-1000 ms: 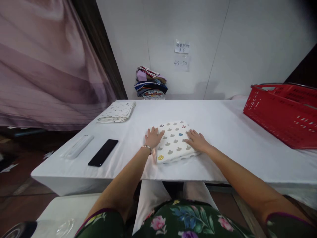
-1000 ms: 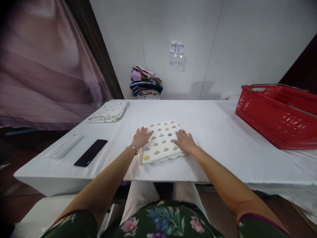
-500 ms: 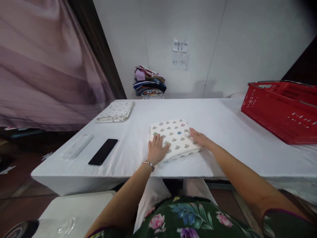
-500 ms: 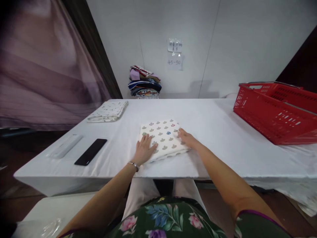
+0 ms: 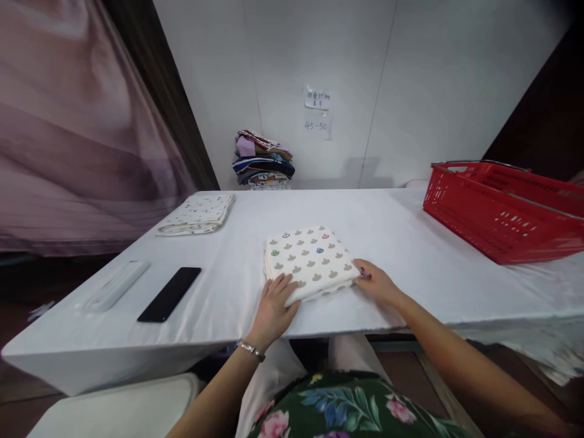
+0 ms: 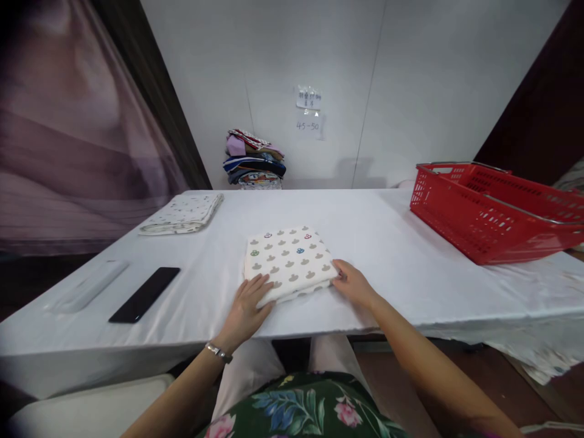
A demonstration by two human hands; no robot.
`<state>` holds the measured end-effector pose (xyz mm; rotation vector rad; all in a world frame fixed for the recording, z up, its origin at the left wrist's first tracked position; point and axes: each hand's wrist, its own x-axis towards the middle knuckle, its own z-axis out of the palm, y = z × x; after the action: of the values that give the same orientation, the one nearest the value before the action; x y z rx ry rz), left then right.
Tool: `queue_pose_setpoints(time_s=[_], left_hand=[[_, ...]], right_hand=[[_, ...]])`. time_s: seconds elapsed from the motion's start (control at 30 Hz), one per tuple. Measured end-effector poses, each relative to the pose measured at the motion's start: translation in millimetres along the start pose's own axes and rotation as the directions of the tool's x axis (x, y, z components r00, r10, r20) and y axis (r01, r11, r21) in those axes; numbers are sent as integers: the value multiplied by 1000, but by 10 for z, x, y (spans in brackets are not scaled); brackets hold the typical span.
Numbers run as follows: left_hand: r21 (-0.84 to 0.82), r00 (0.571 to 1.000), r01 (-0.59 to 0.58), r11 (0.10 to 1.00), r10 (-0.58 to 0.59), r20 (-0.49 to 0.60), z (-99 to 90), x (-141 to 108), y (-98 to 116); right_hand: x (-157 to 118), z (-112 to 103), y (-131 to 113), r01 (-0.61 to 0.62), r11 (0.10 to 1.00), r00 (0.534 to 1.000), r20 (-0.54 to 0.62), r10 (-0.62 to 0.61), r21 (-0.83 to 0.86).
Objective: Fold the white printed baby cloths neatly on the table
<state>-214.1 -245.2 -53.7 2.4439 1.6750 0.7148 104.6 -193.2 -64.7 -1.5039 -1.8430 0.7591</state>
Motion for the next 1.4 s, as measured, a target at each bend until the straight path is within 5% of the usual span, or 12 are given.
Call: queue_pose_setpoints(time_s=[0.27, 0.47, 0.8, 1.3, 1.4], left_hand=[[-66, 994, 10, 998, -17, -107, 14, 100, -40], [-79, 994, 12, 997, -21, -109, 48, 82, -48], [-46, 997, -72, 996, 72, 2, -4, -57, -37], [-226, 998, -41, 973, 51, 38, -169, -136, -84], [-300, 1000, -11, 954, 3, -28, -248, -69, -117]], right_hand=[[37, 213, -68, 30, 967, 985, -155, -71, -252], [-7, 180, -251, -97, 932, 981, -192, 31, -348], [-38, 80, -236, -91, 886, 996, -64, 69, -455], [23, -23, 197, -86, 887, 993, 35, 114, -453], [44, -95, 211, 5, 890, 995, 88, 40, -455]])
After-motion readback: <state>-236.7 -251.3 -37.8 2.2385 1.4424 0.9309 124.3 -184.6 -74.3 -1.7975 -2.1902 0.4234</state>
